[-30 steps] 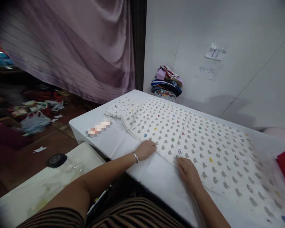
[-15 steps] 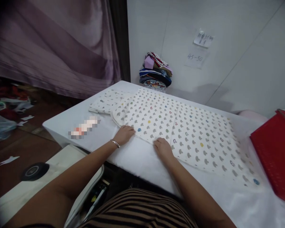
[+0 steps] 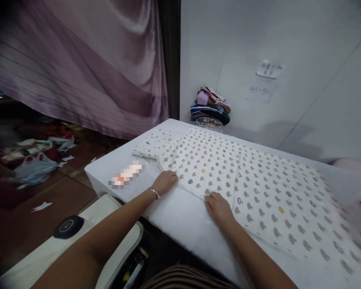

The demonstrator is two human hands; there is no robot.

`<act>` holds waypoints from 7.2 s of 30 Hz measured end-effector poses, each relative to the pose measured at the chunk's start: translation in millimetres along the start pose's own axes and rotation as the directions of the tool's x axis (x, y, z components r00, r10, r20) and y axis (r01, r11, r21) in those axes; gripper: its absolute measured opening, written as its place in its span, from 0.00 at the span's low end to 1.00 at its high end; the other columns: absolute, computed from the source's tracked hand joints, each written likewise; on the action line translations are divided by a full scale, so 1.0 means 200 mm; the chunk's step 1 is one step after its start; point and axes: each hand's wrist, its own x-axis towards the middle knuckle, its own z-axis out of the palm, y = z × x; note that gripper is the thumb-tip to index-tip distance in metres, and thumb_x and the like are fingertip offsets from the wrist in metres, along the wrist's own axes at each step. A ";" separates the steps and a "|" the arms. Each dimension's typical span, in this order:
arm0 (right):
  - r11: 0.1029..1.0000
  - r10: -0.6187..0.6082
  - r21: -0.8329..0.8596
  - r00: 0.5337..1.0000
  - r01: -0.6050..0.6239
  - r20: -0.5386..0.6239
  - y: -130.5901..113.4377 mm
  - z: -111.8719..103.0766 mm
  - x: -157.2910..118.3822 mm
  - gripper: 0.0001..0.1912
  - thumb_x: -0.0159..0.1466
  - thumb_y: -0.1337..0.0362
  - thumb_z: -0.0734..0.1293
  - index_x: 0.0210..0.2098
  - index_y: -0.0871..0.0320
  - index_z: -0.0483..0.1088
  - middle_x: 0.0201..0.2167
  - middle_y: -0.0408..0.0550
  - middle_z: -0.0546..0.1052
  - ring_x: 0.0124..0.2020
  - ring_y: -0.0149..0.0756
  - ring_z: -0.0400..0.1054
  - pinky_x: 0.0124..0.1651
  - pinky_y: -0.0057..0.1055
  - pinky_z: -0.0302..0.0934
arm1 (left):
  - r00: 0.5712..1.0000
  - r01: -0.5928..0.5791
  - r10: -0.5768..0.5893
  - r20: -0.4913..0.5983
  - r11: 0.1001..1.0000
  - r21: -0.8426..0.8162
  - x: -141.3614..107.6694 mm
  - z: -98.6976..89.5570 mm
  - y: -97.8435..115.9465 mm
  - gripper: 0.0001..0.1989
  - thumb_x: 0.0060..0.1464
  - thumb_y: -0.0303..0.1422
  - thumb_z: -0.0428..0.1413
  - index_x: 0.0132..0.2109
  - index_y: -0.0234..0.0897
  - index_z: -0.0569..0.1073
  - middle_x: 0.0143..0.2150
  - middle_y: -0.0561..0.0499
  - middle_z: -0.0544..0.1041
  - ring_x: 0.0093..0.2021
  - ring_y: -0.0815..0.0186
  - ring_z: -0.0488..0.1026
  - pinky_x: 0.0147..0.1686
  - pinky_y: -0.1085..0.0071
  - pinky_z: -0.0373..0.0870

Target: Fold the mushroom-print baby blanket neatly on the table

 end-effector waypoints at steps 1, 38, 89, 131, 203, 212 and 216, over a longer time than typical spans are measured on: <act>1.000 -0.003 -0.005 1.000 0.003 0.002 -0.01 0.01 0.02 0.15 0.66 0.63 0.55 0.42 0.56 0.72 0.37 0.50 0.71 0.40 0.37 0.64 0.42 0.32 0.61 | 0.998 0.065 -0.065 -0.017 0.998 0.012 0.01 -0.02 -0.03 0.12 0.60 0.33 0.46 0.37 0.37 0.74 0.41 0.46 0.74 0.45 0.61 0.67 0.46 0.63 0.61; 0.997 0.014 0.079 0.990 -0.003 -0.137 -0.07 0.15 0.11 0.14 0.66 0.60 0.55 0.43 0.52 0.71 0.37 0.49 0.71 0.40 0.38 0.65 0.40 0.34 0.62 | 0.399 0.768 -0.917 0.026 0.318 -0.556 0.17 -0.04 -0.43 0.13 0.49 0.40 0.56 0.38 0.36 0.71 0.42 0.43 0.77 0.42 0.58 0.74 0.38 0.68 0.68; 0.986 0.163 0.015 0.978 -0.166 0.133 -0.08 0.08 1.92 0.21 0.65 0.69 0.55 0.54 0.55 0.67 0.47 0.50 0.74 0.40 0.36 0.71 0.38 0.26 0.62 | 0.308 0.502 -0.937 -0.165 0.307 -0.808 0.09 0.10 -0.40 0.15 0.55 0.44 0.46 0.28 0.39 0.66 0.23 0.54 0.68 0.26 0.67 0.65 0.26 0.72 0.58; 0.947 -0.092 -0.277 0.962 0.165 0.258 -0.17 0.11 2.13 0.18 0.63 0.66 0.58 0.52 0.52 0.66 0.45 0.52 0.75 0.45 0.41 0.69 0.41 0.31 0.60 | 0.202 0.341 -0.941 -0.270 0.326 -0.882 0.07 0.09 -0.40 0.18 0.52 0.48 0.47 0.30 0.38 0.68 0.25 0.53 0.70 0.28 0.65 0.65 0.27 0.72 0.62; 0.986 0.013 -0.165 1.000 -0.011 0.010 0.02 0.20 2.13 0.18 0.64 0.71 0.54 0.47 0.57 0.70 0.48 0.52 0.70 0.49 0.38 0.64 0.48 0.28 0.57 | 0.206 0.304 -0.953 -0.223 0.279 -0.911 0.07 0.08 -0.39 0.20 0.52 0.50 0.47 0.29 0.38 0.69 0.25 0.53 0.70 0.28 0.65 0.66 0.27 0.71 0.62; 0.942 0.002 -0.333 0.995 0.032 0.100 -0.01 0.19 2.21 0.14 0.62 0.71 0.57 0.44 0.59 0.69 0.43 0.55 0.72 0.41 0.41 0.70 0.38 0.30 0.60 | 0.215 0.297 -0.953 -0.213 0.272 -0.915 0.07 0.10 -0.39 0.20 0.53 0.50 0.48 0.29 0.38 0.68 0.24 0.54 0.69 0.28 0.66 0.65 0.27 0.72 0.61; 0.924 -0.014 -0.378 0.993 0.059 0.121 -0.01 0.18 2.21 0.14 0.63 0.72 0.57 0.45 0.58 0.68 0.44 0.54 0.72 0.42 0.39 0.70 0.39 0.29 0.60 | 0.214 0.295 -0.953 -0.214 0.272 -0.916 0.08 0.09 -0.38 0.20 0.53 0.50 0.48 0.30 0.38 0.68 0.25 0.54 0.70 0.29 0.66 0.65 0.28 0.71 0.62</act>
